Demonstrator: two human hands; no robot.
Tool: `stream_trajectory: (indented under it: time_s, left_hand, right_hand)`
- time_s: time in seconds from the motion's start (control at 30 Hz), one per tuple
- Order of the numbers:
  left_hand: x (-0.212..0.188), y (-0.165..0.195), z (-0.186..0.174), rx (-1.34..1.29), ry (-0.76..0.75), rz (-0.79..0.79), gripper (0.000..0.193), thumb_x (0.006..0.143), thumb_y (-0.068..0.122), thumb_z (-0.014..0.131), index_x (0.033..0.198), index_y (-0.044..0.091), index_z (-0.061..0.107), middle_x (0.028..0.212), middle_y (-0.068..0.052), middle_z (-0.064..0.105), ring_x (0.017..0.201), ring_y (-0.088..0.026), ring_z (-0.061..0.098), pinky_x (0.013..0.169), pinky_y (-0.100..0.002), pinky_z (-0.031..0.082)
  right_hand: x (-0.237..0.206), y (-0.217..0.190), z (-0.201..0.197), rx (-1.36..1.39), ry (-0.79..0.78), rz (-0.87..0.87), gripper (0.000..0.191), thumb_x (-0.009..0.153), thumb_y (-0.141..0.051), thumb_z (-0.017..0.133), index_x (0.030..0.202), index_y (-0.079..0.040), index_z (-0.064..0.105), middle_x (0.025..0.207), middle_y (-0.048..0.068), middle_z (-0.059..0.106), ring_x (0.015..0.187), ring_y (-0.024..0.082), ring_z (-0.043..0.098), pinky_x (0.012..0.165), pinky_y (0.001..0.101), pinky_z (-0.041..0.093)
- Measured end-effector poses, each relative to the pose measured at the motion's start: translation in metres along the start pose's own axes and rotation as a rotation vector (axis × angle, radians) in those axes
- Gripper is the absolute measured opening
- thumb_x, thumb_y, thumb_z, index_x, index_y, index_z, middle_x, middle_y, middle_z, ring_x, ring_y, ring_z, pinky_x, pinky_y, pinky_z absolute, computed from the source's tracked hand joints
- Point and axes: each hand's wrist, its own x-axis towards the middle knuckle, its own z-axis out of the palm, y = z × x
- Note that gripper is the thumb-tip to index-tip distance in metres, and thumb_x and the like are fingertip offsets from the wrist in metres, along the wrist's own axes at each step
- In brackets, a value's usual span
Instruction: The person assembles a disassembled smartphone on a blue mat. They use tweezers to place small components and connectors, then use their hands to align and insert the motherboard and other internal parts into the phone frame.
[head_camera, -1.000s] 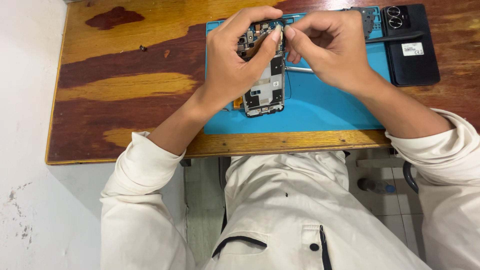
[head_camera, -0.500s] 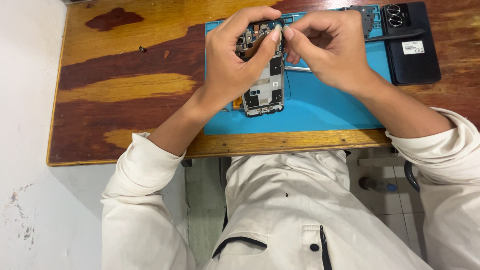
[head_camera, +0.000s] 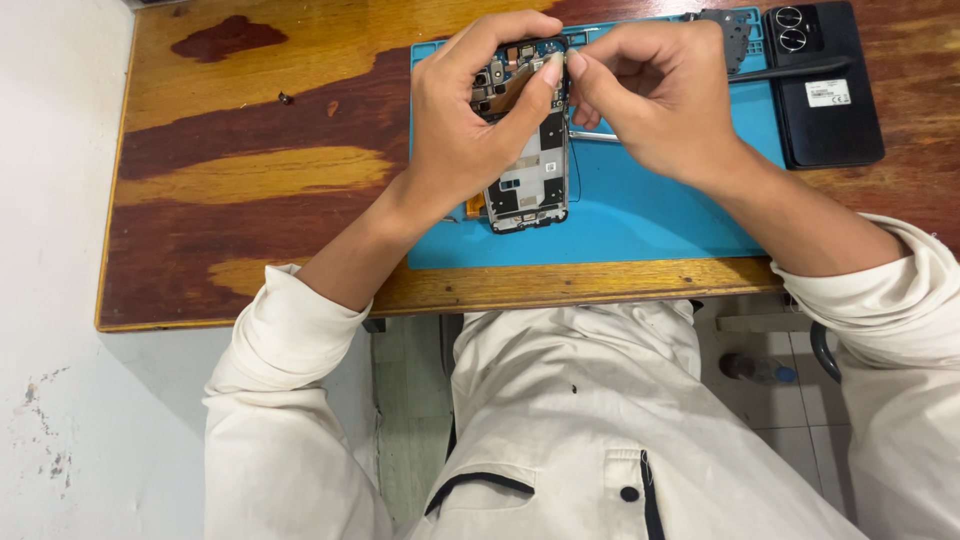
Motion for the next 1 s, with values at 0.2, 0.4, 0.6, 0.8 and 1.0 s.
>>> stream_trajectory:
  time_s: [0.2, 0.4, 0.6, 0.8, 1.0]
  left_hand:
    - [-0.0006, 0.0002, -0.0013, 0.001, -0.007, -0.007, 0.023, 0.105, 0.007, 0.074, 0.126, 0.005, 0.068, 0.112, -0.008, 0.075, 0.096, -0.013, 0.075, 0.087, -0.025, 0.06]
    - [-0.0012, 0.0, -0.0016, 0.016, -0.004, 0.008, 0.025, 0.102, 0.007, 0.077, 0.125, 0.006, 0.067, 0.112, -0.008, 0.075, 0.096, -0.013, 0.075, 0.086, -0.025, 0.06]
    - [-0.0018, -0.0008, -0.0007, 0.015, 0.003, -0.013, 0.025, 0.102, 0.006, 0.077, 0.126, 0.006, 0.068, 0.111, -0.007, 0.075, 0.095, -0.013, 0.075, 0.086, -0.025, 0.06]
    - [-0.0018, -0.0013, -0.0006, 0.023, 0.0, -0.014, 0.024, 0.102, 0.006, 0.076, 0.125, 0.006, 0.068, 0.11, -0.007, 0.075, 0.093, -0.012, 0.075, 0.084, -0.025, 0.06]
    - [-0.0021, -0.0021, -0.0008, -0.007, -0.005, -0.034, 0.022, 0.104, 0.007, 0.074, 0.125, 0.006, 0.069, 0.11, -0.006, 0.076, 0.093, -0.011, 0.074, 0.083, -0.025, 0.059]
  right_hand:
    - [0.0005, -0.0004, 0.0015, 0.008, 0.003, 0.009, 0.012, 0.115, 0.0, 0.064, 0.11, 0.007, 0.071, 0.094, 0.008, 0.072, 0.077, 0.008, 0.07, 0.071, 0.0214, 0.059]
    - [0.001, -0.0009, 0.0017, -0.004, -0.001, 0.01, 0.013, 0.116, -0.001, 0.064, 0.109, 0.007, 0.071, 0.093, 0.008, 0.072, 0.076, 0.008, 0.069, 0.07, 0.0215, 0.059]
    - [0.0014, 0.0007, 0.0021, 0.009, -0.008, 0.007, 0.013, 0.116, -0.001, 0.063, 0.109, 0.007, 0.071, 0.094, 0.008, 0.072, 0.077, 0.008, 0.07, 0.071, 0.0215, 0.059]
    - [0.0007, 0.0012, 0.001, 0.015, -0.005, 0.016, 0.014, 0.116, -0.001, 0.063, 0.109, 0.007, 0.071, 0.094, 0.008, 0.072, 0.076, 0.008, 0.07, 0.07, 0.0215, 0.059]
    - [0.0004, 0.001, 0.0009, 0.001, -0.015, 0.018, 0.012, 0.115, -0.001, 0.063, 0.111, 0.007, 0.072, 0.093, 0.009, 0.072, 0.077, 0.009, 0.07, 0.073, 0.0231, 0.059]
